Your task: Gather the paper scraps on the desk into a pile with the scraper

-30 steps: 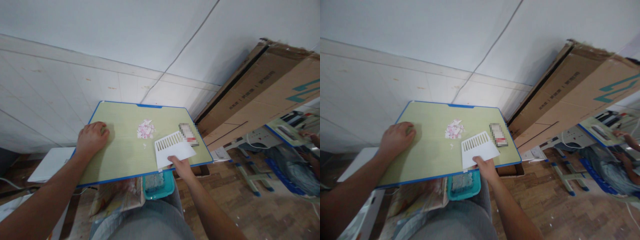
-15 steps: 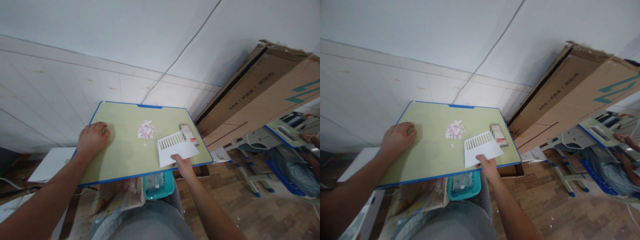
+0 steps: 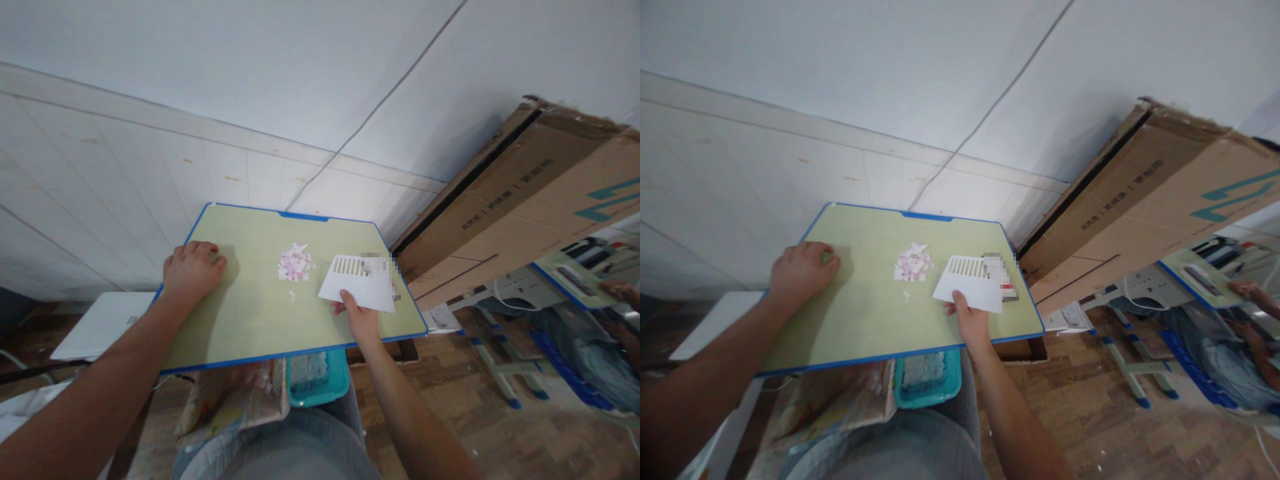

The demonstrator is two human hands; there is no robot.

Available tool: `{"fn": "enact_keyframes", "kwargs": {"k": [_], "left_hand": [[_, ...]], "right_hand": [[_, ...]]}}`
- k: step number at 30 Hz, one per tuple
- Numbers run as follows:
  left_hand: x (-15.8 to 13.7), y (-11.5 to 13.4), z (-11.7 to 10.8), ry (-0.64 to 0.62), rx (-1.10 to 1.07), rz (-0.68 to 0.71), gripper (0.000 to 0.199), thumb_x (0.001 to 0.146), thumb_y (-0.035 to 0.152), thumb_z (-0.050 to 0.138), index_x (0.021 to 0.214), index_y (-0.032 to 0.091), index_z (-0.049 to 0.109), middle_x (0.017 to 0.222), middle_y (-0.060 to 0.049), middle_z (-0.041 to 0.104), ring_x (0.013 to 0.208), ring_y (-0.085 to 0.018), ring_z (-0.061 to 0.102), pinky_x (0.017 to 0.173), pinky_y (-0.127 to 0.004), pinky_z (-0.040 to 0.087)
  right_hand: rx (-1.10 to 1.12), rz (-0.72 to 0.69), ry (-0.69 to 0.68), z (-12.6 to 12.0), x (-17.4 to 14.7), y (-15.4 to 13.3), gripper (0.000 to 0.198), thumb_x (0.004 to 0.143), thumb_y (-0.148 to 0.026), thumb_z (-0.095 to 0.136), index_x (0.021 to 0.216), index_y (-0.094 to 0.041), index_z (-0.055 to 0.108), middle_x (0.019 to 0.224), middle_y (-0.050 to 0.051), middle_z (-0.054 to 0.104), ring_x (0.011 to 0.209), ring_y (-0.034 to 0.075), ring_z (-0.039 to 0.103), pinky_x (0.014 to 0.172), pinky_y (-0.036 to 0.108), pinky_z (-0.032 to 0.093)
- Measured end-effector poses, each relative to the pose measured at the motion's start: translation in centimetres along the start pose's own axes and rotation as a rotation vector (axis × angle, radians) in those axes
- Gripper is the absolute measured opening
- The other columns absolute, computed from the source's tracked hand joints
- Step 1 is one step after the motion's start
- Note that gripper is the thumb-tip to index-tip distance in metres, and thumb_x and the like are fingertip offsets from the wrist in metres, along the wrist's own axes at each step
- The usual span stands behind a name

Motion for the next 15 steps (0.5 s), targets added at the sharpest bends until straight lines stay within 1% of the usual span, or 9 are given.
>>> {"fn": "enact_keyframes", "kwargs": {"k": [1, 3, 5, 7, 9, 12, 15], "left_hand": [[0.4, 0.4, 0.0, -0.006, 0.015, -0.014, 0.052, 0.108, 0.046, 0.059, 0.144, 0.020, 0.084, 0.159, -0.026, 0.079, 0.151, -0.053, 0.069, 0.126, -0.074, 0.057], [1.4, 1.2, 0.1, -0.021, 0.026, -0.055, 0.058, 0.108, 0.047, 0.055, 0.147, 0.016, 0.084, 0.160, -0.029, 0.078, 0.153, -0.054, 0.068, 0.131, -0.074, 0.053], [2.5, 2.0, 0.3, -0.030, -0.008, -0.088, 0.060, 0.106, 0.043, 0.055, 0.151, 0.014, 0.083, 0.163, -0.030, 0.076, 0.159, -0.054, 0.066, 0.134, -0.074, 0.050], [3.5, 2.7, 0.7, -0.026, -0.047, -0.090, 0.059, 0.104, 0.042, 0.057, 0.151, 0.015, 0.083, 0.165, -0.029, 0.076, 0.160, -0.053, 0.065, 0.134, -0.071, 0.051], [4.2, 3.3, 0.9, -0.005, -0.073, -0.071, 0.057, 0.103, 0.042, 0.058, 0.149, 0.018, 0.084, 0.164, -0.027, 0.077, 0.159, -0.051, 0.066, 0.134, -0.069, 0.052], [4.6, 3.3, 1.4, 0.015, -0.066, -0.058, 0.055, 0.106, 0.043, 0.055, 0.146, 0.020, 0.084, 0.162, -0.026, 0.078, 0.159, -0.050, 0.066, 0.135, -0.067, 0.051], [4.6, 2.8, 1.8, 0.014, -0.061, -0.050, 0.055, 0.108, 0.043, 0.053, 0.146, 0.019, 0.084, 0.163, -0.026, 0.077, 0.160, -0.049, 0.065, 0.136, -0.067, 0.050]], "right_hand": [[0.000, -0.012, 0.002, 0.7, 0.6, 0.0, 0.049, 0.083, -0.078, 0.090, 0.087, -0.032, 0.073, 0.075, 0.008, 0.085, 0.067, 0.032, 0.077, 0.077, 0.050, 0.072], [0.000, -0.032, -0.008, 2.1, 1.9, -0.1, 0.051, 0.083, -0.080, 0.088, 0.090, -0.032, 0.073, 0.078, 0.008, 0.086, 0.070, 0.032, 0.079, 0.080, 0.051, 0.072], [-0.007, -0.042, -0.026, 3.3, 2.8, -0.3, 0.050, 0.084, -0.080, 0.088, 0.091, -0.032, 0.074, 0.081, 0.008, 0.087, 0.072, 0.032, 0.080, 0.080, 0.050, 0.073], [-0.022, -0.046, -0.043, 4.0, 3.3, -0.4, 0.048, 0.086, -0.078, 0.088, 0.091, -0.032, 0.075, 0.081, 0.008, 0.087, 0.072, 0.031, 0.079, 0.078, 0.048, 0.072], [-0.037, -0.051, -0.056, 4.2, 3.2, -0.4, 0.046, 0.087, -0.076, 0.088, 0.087, -0.032, 0.075, 0.078, 0.008, 0.085, 0.070, 0.030, 0.077, 0.075, 0.047, 0.071], [-0.049, -0.061, -0.074, 4.0, 2.8, -0.4, 0.045, 0.087, -0.072, 0.090, 0.077, -0.032, 0.071, 0.071, 0.007, 0.080, 0.069, 0.030, 0.075, 0.074, 0.046, 0.071], [-0.044, -0.064, -0.066, 3.6, 2.6, -0.1, 0.044, 0.090, -0.072, 0.087, 0.080, -0.032, 0.070, 0.070, 0.007, 0.080, 0.067, 0.030, 0.074, 0.071, 0.047, 0.069]]}}
Point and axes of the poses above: each hand's wrist, its own x-axis towards the middle knuckle, its own z-axis out of the palm, y = z × x, the point moved 9 cm from there along x, towards the middle knuckle
